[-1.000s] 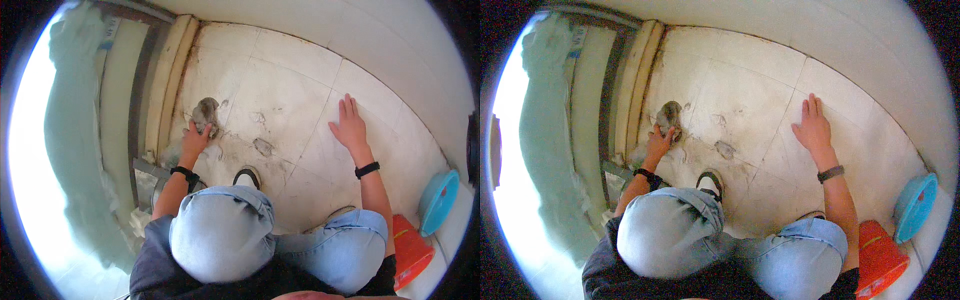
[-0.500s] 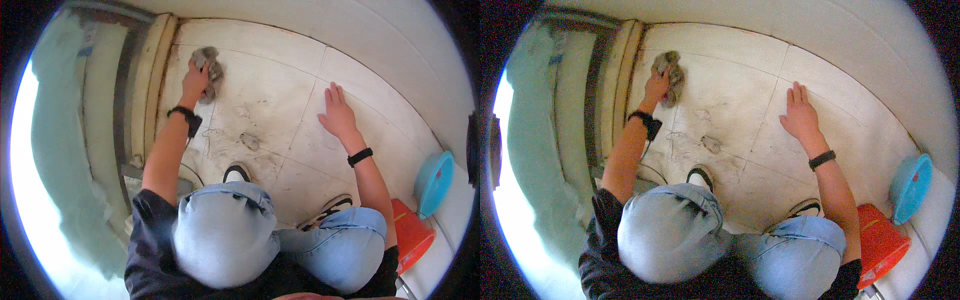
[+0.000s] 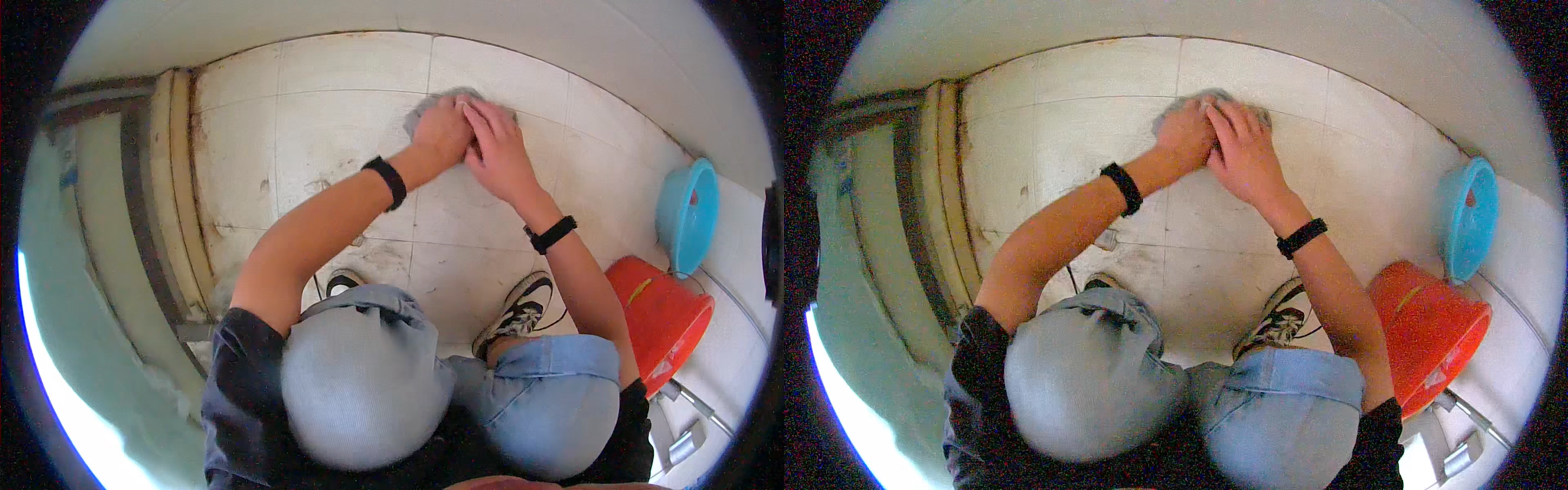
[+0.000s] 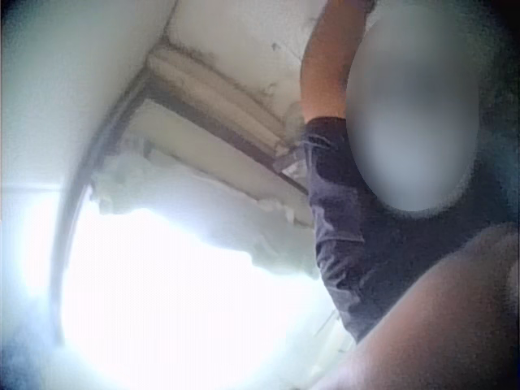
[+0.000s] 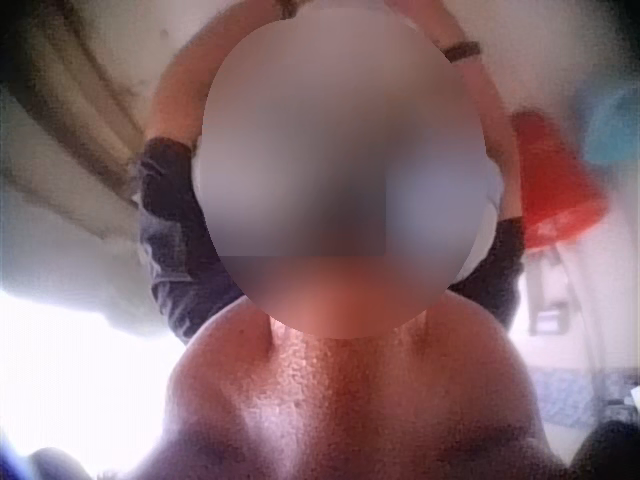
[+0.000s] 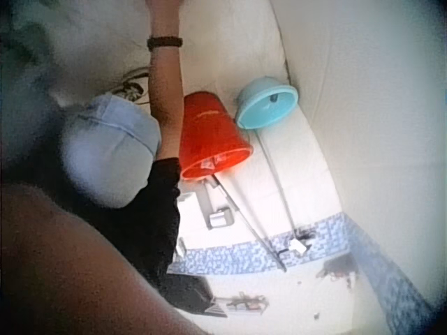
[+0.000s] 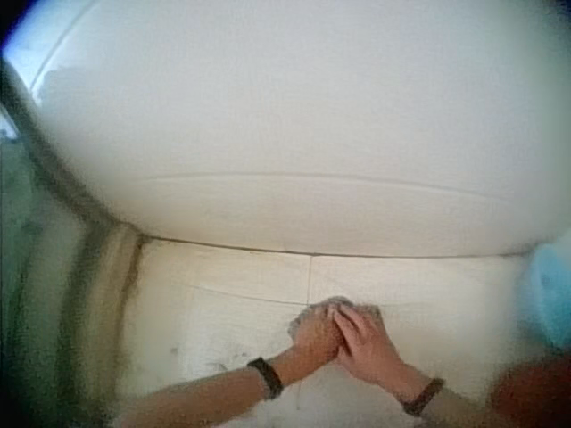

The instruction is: The person rinses a cloth in a sink, places it in a red bucket, and then uses the cloth to scrub the bathroom floor by hand.

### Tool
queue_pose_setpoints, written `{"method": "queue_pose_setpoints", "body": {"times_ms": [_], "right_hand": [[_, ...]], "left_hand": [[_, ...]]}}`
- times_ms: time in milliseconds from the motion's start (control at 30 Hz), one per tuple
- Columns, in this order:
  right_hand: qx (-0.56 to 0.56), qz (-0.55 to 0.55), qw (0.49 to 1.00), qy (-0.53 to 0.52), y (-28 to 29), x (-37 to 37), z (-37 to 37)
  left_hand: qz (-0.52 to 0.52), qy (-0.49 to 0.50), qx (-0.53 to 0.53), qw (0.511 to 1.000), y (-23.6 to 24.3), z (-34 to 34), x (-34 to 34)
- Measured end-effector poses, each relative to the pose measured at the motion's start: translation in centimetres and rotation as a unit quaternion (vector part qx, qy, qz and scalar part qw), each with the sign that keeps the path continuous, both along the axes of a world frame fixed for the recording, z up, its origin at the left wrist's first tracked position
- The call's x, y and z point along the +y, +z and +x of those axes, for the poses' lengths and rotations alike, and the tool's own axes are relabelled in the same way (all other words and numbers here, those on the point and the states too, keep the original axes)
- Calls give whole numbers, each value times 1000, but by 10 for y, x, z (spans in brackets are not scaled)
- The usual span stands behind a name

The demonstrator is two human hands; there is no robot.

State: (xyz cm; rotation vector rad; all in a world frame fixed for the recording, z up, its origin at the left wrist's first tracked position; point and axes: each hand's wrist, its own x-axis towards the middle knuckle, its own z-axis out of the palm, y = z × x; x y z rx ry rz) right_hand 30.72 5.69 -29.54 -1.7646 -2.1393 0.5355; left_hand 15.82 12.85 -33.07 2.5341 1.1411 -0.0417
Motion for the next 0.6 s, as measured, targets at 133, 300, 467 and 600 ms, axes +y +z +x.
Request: {"method": "queue_pose_setpoints", "body": {"times_ms": [133,300,467,600], "right_hand": [[-49,-6,998,47,4,-26,17],[-142,47,988,48,-9,-38,53],[-197,104,971,84,-26,-28,99],[-218,84,972,-24,-34,-22,172]], "left_hand": [[-16,-56,-130,990,4,-13,-28],[-156,46,-282,946,24,-47,-29],[-6,39,-179,983,39,-68,-36],[0,48,-147,988,37,-76,-43]]}}
